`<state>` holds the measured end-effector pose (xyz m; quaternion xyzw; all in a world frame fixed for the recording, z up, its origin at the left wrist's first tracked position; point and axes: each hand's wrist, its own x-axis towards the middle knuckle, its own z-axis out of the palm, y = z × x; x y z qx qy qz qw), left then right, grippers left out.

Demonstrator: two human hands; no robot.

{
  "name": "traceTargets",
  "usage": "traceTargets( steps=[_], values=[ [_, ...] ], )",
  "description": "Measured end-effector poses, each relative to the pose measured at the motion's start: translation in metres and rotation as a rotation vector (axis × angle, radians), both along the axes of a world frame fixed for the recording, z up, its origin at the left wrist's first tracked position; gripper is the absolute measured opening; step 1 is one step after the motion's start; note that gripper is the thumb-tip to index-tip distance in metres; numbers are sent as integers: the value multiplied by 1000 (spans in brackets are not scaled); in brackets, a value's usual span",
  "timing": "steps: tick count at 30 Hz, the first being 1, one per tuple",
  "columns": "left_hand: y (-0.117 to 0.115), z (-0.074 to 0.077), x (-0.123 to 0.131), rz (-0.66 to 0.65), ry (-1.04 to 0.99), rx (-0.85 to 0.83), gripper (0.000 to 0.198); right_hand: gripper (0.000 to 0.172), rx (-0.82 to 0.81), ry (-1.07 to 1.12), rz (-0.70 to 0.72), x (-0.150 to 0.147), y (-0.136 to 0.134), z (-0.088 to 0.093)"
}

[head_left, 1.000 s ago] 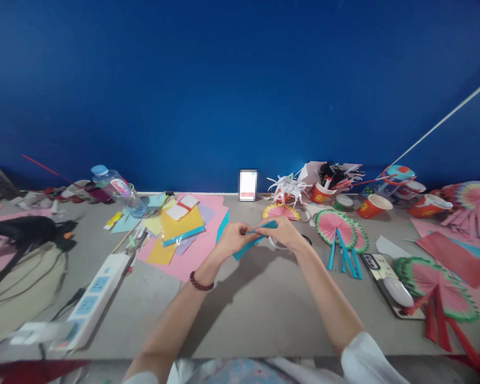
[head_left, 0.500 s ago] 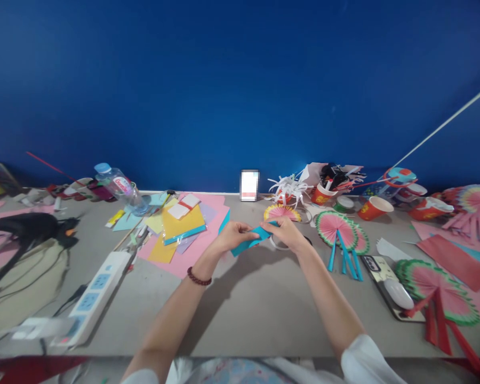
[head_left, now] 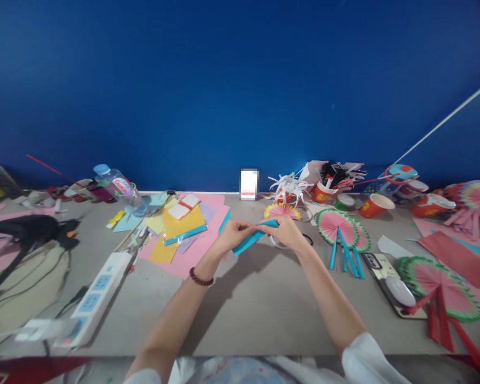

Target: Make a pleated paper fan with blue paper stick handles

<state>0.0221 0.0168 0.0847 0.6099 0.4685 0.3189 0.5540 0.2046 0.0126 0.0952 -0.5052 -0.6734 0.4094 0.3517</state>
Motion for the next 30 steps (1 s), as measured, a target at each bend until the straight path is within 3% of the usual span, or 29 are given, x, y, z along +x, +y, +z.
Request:
traceTargets(
  steps=[6, 13, 25, 30],
  values=[
    [7, 4, -12, -137, -99, -40, 49, 29, -47, 88, -70, 6, 6, -5],
    [14, 6, -22, -55, -108, -7, 41, 28, -93, 262, -198, 6, 9, -4],
    [10, 14, -21, 14, -89, -11, 35, 29, -118, 278, -212, 3, 6, -1],
    [13, 6, -23, -8, -72, -49, 37, 27, -93, 245, -189, 3, 6, -2]
  ],
)
